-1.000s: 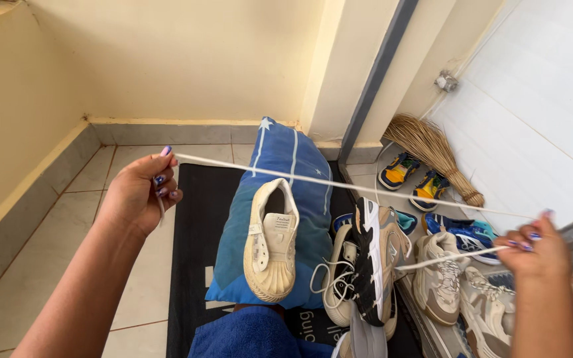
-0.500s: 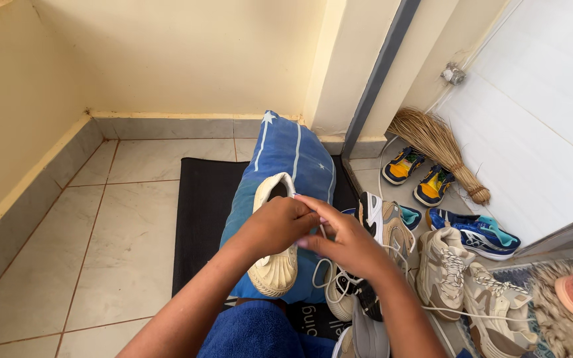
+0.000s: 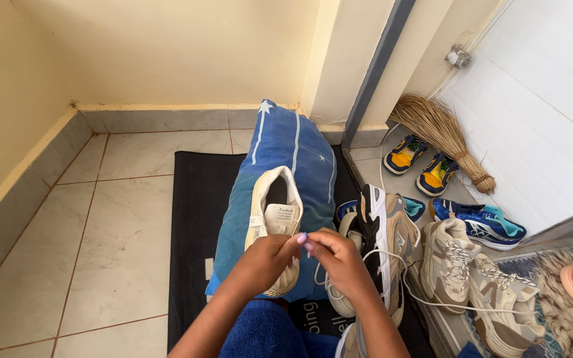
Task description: The person sits on the floor and laces two different pairs of shoes. They first lace a beige high-top sneaker, then switch to a white low-top sneaker, threading the laces through the eyelets and tying them.
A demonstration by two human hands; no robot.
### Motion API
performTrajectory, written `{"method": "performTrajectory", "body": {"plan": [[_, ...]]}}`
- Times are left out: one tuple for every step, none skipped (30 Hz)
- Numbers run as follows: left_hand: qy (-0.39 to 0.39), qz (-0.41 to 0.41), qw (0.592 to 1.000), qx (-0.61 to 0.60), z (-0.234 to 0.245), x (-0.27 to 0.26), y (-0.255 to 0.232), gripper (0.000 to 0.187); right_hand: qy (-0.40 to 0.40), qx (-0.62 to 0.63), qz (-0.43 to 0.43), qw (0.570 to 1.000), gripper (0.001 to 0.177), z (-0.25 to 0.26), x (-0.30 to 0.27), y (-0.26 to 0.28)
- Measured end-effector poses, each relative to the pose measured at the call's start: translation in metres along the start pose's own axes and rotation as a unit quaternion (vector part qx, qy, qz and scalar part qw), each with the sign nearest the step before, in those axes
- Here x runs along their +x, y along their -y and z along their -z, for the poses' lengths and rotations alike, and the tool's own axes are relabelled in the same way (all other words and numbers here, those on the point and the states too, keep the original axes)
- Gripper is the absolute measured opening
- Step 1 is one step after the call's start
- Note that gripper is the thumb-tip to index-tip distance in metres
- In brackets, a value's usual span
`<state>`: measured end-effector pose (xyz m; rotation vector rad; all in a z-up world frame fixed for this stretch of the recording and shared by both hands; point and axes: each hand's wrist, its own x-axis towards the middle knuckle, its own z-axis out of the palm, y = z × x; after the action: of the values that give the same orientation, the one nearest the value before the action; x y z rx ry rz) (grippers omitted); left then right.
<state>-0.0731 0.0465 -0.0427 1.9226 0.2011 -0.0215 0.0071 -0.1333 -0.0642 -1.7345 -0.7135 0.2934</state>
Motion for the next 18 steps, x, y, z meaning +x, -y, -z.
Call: {"method": "performTrajectory", "body": {"plan": [[-0.051,-0.082,0.995,0.040,-0.001,-0.004,0.005,0.031,-0.023,0.003,-0.036,0.999,0.023,-0.002,-0.001,-0.007],[-0.101,-0.161,0.979,0.079,-0.004,-0.010,0.011,0.020,-0.045,0.007,-0.074,0.996,0.022,-0.005,-0.004,-0.014],[-0.148,-0.238,0.953,0.118,-0.008,-0.014,0.017,0.017,-0.067,0.011,-0.112,0.991,0.022,-0.008,-0.007,-0.020],[-0.177,-0.242,0.944,0.136,-0.013,-0.019,0.023,0.017,-0.061,0.051,-0.128,0.989,0.021,-0.011,-0.010,-0.027],[-0.205,-0.245,0.935,0.153,-0.019,-0.022,0.027,0.020,-0.054,0.091,-0.144,0.984,0.019,-0.014,-0.013,-0.031],[-0.233,-0.250,0.924,0.171,-0.024,-0.022,0.029,0.024,-0.049,0.130,-0.159,0.977,0.018,-0.016,-0.015,-0.035],[-0.240,-0.223,0.931,0.162,-0.026,-0.023,0.032,0.020,-0.041,0.118,-0.164,0.978,0.018,-0.017,-0.016,-0.037],[-0.245,-0.197,0.937,0.151,-0.031,-0.023,0.033,0.018,-0.034,0.105,-0.169,0.979,0.018,-0.017,-0.017,-0.038],[-0.251,-0.170,0.942,0.141,-0.034,-0.022,0.034,0.018,-0.027,0.092,-0.174,0.980,0.018,-0.018,-0.018,-0.038],[-0.258,-0.181,0.939,0.141,-0.036,-0.023,0.034,0.014,-0.030,0.063,-0.140,0.988,0.018,-0.019,-0.019,-0.037],[-0.265,-0.191,0.935,0.141,-0.038,-0.023,0.033,0.011,-0.033,0.033,-0.107,0.993,0.017,-0.020,-0.020,-0.036],[-0.273,-0.204,0.929,0.141,-0.039,-0.021,0.031,0.009,-0.035,0.003,-0.070,0.997,0.017,-0.020,-0.019,-0.034],[-0.275,-0.197,0.931,0.138,-0.041,-0.021,0.029,0.011,-0.050,-0.005,-0.074,0.996,0.017,-0.021,-0.018,-0.032],[-0.278,-0.188,0.932,0.136,-0.041,-0.021,0.028,0.012,-0.062,-0.013,-0.078,0.995,0.017,-0.023,-0.018,-0.030],[-0.281,-0.180,0.933,0.134,-0.041,-0.022,0.027,0.014,-0.075,-0.020,-0.081,0.994,0.017,-0.025,-0.017,-0.029],[-0.278,-0.178,0.935,0.133,-0.040,-0.022,0.026,0.015,-0.080,-0.016,-0.089,0.993,0.016,-0.027,-0.017,-0.029],[-0.274,-0.177,0.936,0.131,-0.039,-0.023,0.026,0.017,-0.085,-0.013,-0.097,0.992,0.015,-0.029,-0.016,-0.030],[-0.268,-0.178,0.938,0.129,-0.039,-0.021,0.025,0.019,-0.093,-0.010,-0.104,0.990,0.015,-0.029,-0.016,-0.032]]}}
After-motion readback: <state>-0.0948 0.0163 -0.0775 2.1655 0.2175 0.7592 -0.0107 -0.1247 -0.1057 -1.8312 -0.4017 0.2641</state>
